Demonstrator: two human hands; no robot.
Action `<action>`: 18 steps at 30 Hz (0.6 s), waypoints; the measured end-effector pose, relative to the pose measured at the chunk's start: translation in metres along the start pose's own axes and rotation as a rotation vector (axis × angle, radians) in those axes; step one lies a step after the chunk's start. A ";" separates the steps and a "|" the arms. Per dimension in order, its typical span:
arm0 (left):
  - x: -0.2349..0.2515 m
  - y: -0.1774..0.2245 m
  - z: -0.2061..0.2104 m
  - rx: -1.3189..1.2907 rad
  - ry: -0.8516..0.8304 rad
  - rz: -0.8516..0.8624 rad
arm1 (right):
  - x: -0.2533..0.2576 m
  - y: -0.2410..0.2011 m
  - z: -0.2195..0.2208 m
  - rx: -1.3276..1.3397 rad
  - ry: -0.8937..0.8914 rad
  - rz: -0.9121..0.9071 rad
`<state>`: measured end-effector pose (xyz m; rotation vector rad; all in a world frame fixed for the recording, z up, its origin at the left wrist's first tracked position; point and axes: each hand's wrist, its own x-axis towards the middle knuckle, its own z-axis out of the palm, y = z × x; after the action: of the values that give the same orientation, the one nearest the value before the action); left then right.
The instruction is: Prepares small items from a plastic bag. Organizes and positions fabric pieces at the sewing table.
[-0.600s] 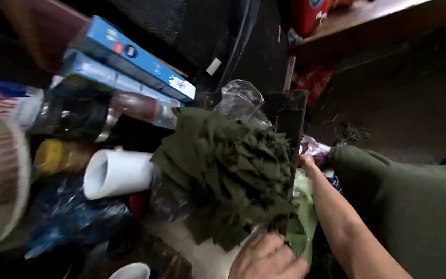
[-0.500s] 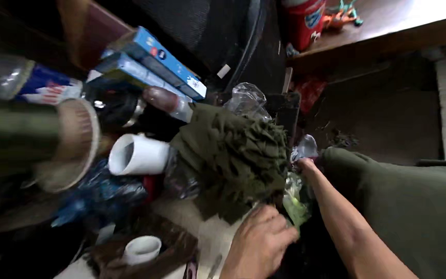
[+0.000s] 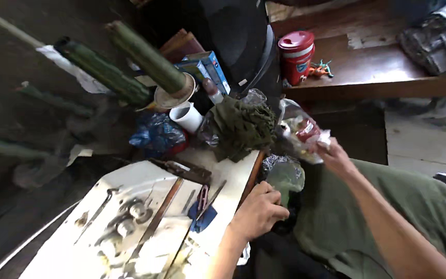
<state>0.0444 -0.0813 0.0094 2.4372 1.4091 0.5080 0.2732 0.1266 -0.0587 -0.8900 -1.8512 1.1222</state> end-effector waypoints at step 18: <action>-0.069 0.126 -0.012 -0.106 0.495 -0.027 | -0.044 -0.184 -0.039 0.969 0.029 -0.064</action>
<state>0.1047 -0.2012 0.0603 2.2963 1.5362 1.2107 0.2966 0.0360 0.1101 -0.2665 -1.0583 1.7001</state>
